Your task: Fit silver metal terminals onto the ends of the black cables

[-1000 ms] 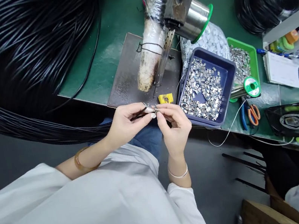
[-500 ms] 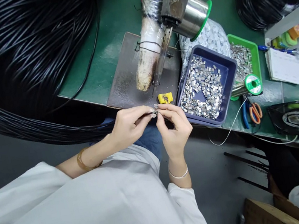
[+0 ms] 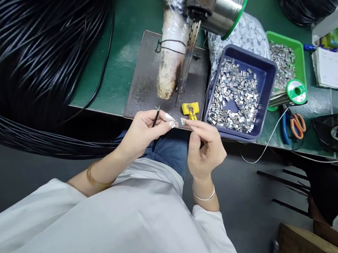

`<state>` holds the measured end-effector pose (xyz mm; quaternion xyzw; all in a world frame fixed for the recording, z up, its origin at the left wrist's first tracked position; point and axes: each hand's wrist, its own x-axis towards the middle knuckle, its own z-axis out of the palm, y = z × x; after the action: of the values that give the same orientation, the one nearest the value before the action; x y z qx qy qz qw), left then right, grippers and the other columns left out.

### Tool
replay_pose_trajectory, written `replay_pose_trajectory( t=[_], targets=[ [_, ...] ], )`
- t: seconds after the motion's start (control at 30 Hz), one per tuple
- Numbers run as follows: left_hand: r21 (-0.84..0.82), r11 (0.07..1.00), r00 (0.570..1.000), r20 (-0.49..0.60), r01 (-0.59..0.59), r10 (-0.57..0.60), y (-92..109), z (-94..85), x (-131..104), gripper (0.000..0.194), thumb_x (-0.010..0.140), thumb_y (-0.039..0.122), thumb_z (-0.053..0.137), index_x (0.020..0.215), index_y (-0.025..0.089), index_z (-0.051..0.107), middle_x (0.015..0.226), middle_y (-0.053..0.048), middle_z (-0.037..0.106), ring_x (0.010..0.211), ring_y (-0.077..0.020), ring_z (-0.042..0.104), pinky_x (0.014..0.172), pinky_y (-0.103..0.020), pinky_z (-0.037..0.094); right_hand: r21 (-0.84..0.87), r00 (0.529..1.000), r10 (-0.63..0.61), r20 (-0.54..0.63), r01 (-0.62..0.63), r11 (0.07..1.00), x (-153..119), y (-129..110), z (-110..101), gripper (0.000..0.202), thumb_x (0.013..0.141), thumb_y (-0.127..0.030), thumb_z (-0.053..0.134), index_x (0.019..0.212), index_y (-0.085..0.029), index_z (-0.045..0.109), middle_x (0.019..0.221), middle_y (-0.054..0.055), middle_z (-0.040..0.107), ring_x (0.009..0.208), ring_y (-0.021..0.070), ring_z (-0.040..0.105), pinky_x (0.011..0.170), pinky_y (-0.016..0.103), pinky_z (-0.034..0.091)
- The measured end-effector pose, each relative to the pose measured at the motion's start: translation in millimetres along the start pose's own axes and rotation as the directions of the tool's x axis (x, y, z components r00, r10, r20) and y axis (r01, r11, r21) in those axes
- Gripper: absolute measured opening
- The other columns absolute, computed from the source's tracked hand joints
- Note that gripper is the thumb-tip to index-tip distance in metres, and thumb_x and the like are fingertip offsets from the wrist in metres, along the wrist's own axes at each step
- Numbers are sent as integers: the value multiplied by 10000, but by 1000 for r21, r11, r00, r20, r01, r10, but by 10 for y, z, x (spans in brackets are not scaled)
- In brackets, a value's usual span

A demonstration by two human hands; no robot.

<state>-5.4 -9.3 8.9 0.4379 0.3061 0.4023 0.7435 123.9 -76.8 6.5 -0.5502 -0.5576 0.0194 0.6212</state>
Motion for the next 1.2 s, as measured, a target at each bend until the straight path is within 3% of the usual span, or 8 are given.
replay_pose_trajectory(
  t=[0.1,0.27,0.43,0.67,0.87,1.2],
  targets=[
    [32,999,1000,8,18,-18,8,9,3,137,704,186,768,706,129,644,522,84,404,489,-28,294,487,-207,228,-17,996,35,77,-34,999,-20,-13,-5,88,940,-221,548,965,-267,619,968,14,729,864,183,736,747,405,657],
    [58,998,1000,13,-28,27,8,-19,17,109,738,209,739,709,121,681,546,67,425,518,-41,308,526,-220,261,27,988,135,75,-137,990,-22,43,21,74,940,-211,555,896,-236,609,963,26,725,873,168,732,773,384,651],
    [104,994,999,-24,-27,30,-4,-63,59,193,749,286,740,667,126,672,617,23,534,591,-69,421,590,-229,326,-70,990,4,141,5,998,-1,142,-1,105,842,-126,676,865,-220,635,980,17,751,892,164,738,808,363,640],
    [137,990,997,-64,-38,47,13,-32,123,185,733,224,713,600,130,624,552,43,422,560,-58,344,560,-228,285,-175,965,-201,169,230,957,40,216,45,183,808,-51,675,879,-203,603,1041,28,752,919,144,738,782,282,647],
    [207,972,979,-142,-112,143,16,-19,187,110,694,166,670,599,134,625,552,41,464,560,-60,381,552,-212,321,-203,964,-205,171,238,950,64,228,113,197,811,-25,648,882,-197,581,1083,55,725,969,160,730,741,280,662],
    [273,941,964,-116,-200,238,-32,-37,201,96,749,170,646,666,141,682,598,23,560,582,-76,468,593,-222,398,-232,973,-167,160,202,951,126,142,132,163,822,-53,669,873,-199,617,1064,41,724,981,165,725,688,261,658]
  ],
)
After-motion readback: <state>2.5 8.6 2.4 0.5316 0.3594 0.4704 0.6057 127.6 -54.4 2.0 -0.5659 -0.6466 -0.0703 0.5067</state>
